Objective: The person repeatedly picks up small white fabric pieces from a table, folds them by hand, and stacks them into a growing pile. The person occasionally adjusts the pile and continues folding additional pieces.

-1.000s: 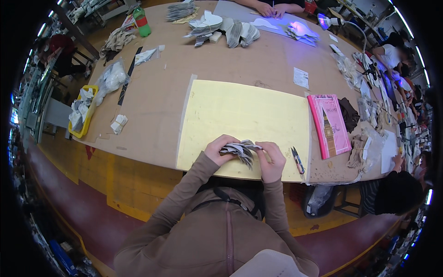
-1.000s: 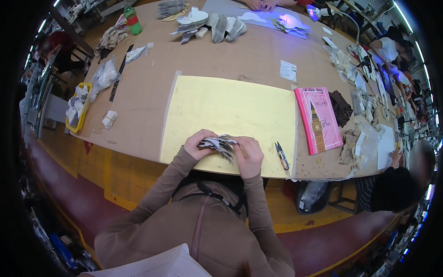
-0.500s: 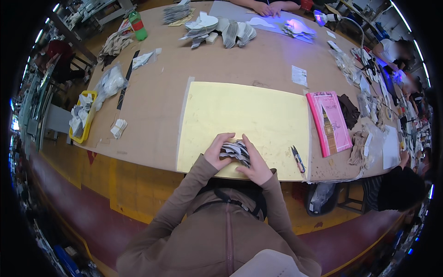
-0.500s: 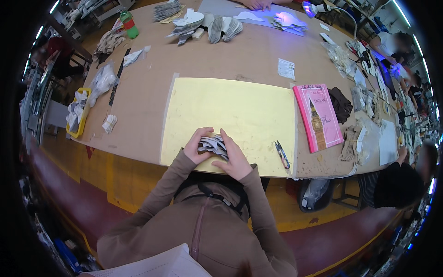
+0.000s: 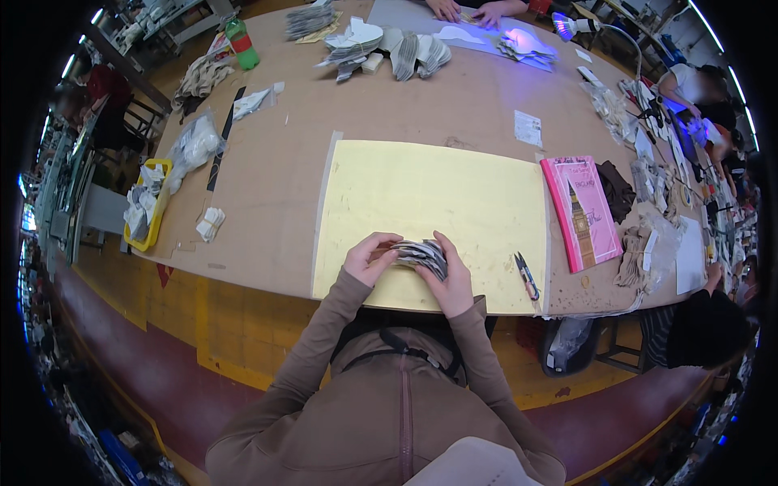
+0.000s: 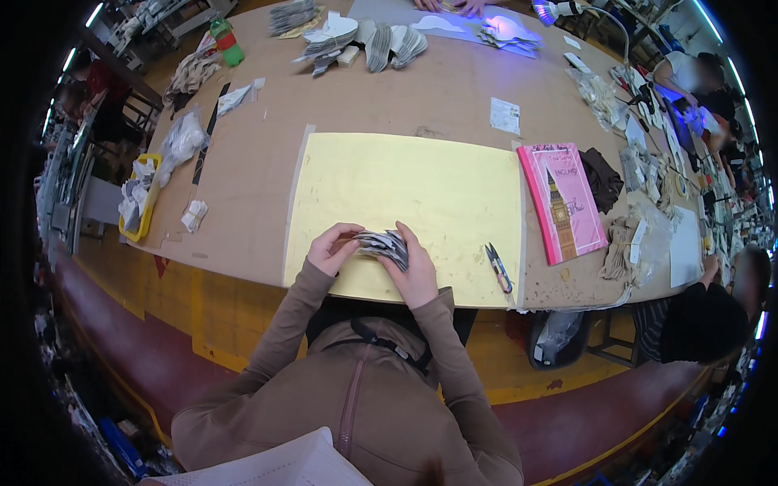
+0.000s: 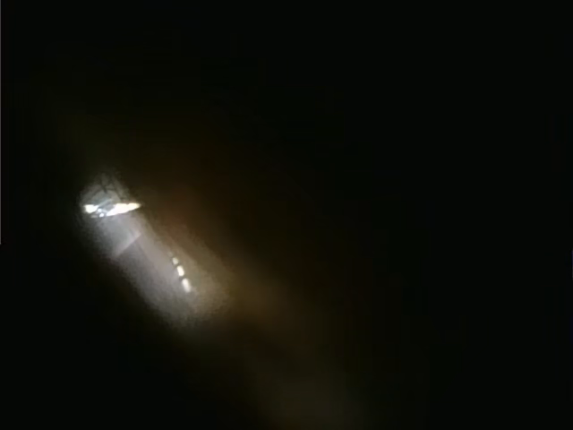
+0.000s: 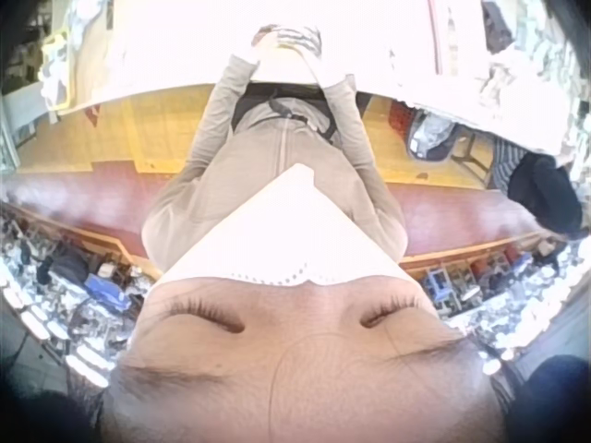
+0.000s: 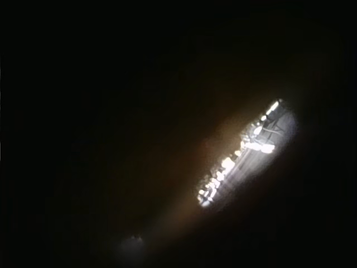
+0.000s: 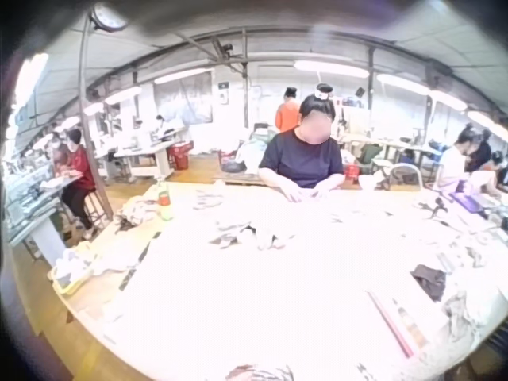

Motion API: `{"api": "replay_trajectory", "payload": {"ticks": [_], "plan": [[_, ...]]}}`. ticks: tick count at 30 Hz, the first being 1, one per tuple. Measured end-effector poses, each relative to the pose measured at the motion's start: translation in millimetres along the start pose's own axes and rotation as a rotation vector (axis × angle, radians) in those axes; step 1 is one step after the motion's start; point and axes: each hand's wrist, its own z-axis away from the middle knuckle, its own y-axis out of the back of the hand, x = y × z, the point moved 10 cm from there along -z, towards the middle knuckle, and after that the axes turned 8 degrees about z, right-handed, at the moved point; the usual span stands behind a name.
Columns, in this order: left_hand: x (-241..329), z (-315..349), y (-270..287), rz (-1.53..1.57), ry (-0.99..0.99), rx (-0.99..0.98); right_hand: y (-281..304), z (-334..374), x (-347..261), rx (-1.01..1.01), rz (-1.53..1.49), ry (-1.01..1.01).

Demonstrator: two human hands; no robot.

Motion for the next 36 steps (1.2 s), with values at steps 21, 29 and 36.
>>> {"api": "replay_trajectory", "payload": {"ticks": [21,29,36], "plan": [[66.8,-6.6,43.1,-0.285,-0.341,0.464,3.8,3.4,-14.9,0.01,0.058,0.139],[11.0,-23.1,-33.3,-0.044,-0.001,-0.131,9.5,9.2,-41.9,0.044,0.274,0.301],[13.5,4.5,-23.4,-0.082,-0.113,-0.297,-2.7,6.5,-33.2,-0.037,0.22,0.281]]}}
